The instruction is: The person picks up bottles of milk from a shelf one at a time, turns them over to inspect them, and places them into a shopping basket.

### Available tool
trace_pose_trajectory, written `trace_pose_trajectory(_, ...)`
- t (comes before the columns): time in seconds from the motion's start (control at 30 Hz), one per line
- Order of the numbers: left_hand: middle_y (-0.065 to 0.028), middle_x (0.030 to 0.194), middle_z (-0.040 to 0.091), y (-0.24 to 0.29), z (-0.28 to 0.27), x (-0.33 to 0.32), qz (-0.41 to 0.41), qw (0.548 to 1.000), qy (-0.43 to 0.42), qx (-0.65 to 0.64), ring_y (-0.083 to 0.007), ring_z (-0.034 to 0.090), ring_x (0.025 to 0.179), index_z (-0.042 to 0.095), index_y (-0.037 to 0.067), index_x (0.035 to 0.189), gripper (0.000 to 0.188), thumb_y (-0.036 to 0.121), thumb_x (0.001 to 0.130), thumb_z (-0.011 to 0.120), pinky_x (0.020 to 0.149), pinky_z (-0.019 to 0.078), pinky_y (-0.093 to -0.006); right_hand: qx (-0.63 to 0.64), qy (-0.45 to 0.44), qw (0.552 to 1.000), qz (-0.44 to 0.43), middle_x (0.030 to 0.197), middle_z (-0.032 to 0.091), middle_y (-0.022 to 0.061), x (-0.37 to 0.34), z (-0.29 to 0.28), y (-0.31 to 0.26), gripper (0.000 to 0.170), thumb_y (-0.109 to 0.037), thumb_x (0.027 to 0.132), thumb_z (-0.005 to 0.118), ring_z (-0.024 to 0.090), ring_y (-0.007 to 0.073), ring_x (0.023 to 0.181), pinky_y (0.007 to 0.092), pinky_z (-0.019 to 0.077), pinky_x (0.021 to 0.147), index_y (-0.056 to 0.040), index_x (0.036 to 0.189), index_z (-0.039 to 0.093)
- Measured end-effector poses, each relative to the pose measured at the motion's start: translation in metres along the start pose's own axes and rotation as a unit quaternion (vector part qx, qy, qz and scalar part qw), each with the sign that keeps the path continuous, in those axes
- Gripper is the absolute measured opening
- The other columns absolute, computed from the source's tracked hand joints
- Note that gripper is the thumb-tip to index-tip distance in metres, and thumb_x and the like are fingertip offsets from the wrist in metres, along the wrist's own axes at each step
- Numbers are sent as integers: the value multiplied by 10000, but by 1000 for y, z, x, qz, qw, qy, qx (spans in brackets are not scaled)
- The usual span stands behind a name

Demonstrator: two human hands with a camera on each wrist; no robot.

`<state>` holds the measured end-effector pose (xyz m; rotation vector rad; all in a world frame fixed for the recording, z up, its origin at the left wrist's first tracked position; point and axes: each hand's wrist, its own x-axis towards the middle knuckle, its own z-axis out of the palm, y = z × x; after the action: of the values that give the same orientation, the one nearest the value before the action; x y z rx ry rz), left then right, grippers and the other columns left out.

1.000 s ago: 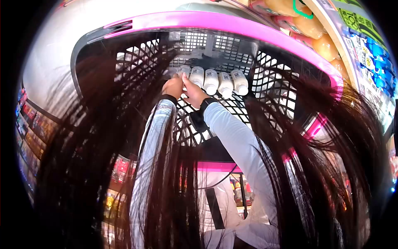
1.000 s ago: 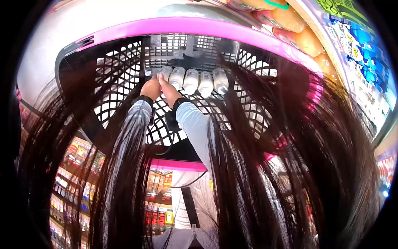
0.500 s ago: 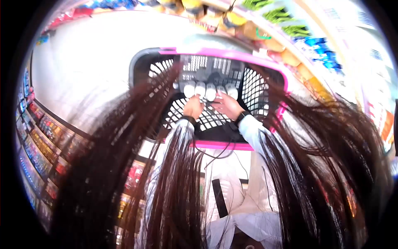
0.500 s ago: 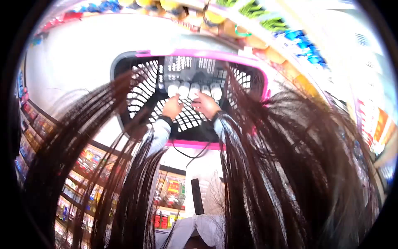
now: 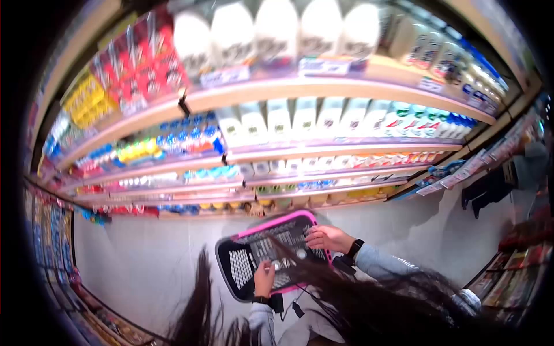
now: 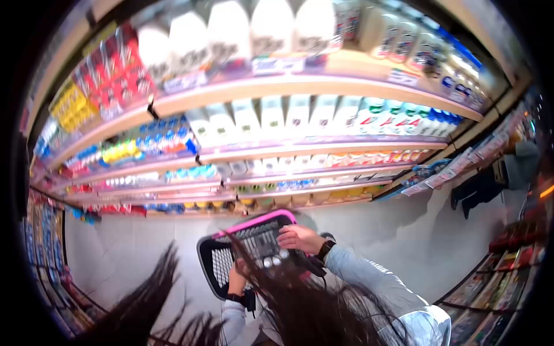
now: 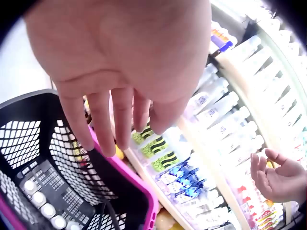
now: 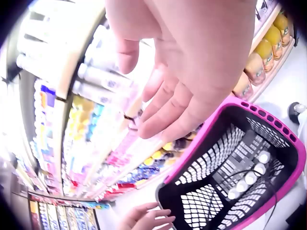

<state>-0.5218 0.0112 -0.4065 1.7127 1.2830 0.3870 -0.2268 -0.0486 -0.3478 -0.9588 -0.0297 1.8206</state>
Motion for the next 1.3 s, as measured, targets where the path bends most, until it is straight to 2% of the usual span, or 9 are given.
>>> trace_pose_trajectory(0.2,-78,879,619,142,-21,6,95,991,36,-82,-128,586,773,542,6,1041,221,103,845,573,697,465,-249,-34,19,988,-148,850,640,110,-93,5,-97,223,-180,904,480,641,190,761,285,523,723,-3,1022,543)
trace_pose_trajectory(0.43,-63,909,605,310,-25,1,168,969,90,-157,-123,570,840,534,-7,1068,224,111,878,549,780,447,-243,-118,28,942,-314,932,611,136,-178,-1,-202,204,-140,911,457,631,210,817,294,505,777,19,1020,522)
trace_pose_trajectory(0.5,-73,931,605,352,-20,7,239,957,85,-142,-132,572,872,528,-20,1072,224,95,880,535,803,444,-255,-79,-50,931,-353,959,604,131,-207,-2,-239,197,-149,903,470,615,206,859,307,479,817,-2,1021,528)
trace_pose_trajectory(0.7,-93,967,616,506,5,13,379,914,96,-108,-145,583,922,535,-24,1063,220,48,856,550,823,452,-272,-277,-28,782,-558,1000,577,77,-263,33,-336,218,-122,884,516,577,126,838,251,444,776,11,1056,522)
trace_pose_trajectory(0.77,-94,981,614,542,14,26,411,900,95,-108,-144,584,926,533,-20,1067,233,67,853,564,820,459,-275,-297,-65,798,-521,992,575,53,-276,47,-363,242,-131,880,537,570,97,851,227,449,731,-9,1088,516)
trace_pose_trajectory(0.97,-138,1108,547,613,38,80,426,891,150,-34,-189,552,1000,462,-41,1150,357,116,854,585,842,451,-287,-475,-57,668,-570,1090,545,63,-274,107,-432,380,-174,827,608,552,98,890,257,467,787,-10,1150,494)
trace_pose_trajectory(1.13,-238,1064,517,627,55,165,451,828,325,75,-291,532,1011,398,-113,1145,535,160,766,660,805,474,-350,-608,70,431,-663,1139,546,201,-210,159,-496,555,-254,751,652,574,258,941,323,469,768,49,1172,454)
trace_pose_trajectory(1.23,-291,1027,513,642,63,182,380,842,357,141,-404,520,976,403,-148,1092,588,175,692,689,798,468,-414,-679,42,502,-535,964,601,255,-210,187,-503,497,-267,719,660,598,323,860,369,465,725,89,1040,529)
trace_pose_trajectory(1.3,-315,1066,505,653,61,182,296,894,298,159,-447,482,1003,407,-131,1117,592,160,687,691,873,402,-454,-665,31,469,-580,888,617,239,-175,197,-517,431,-242,681,649,608,315,796,369,467,696,58,981,573)
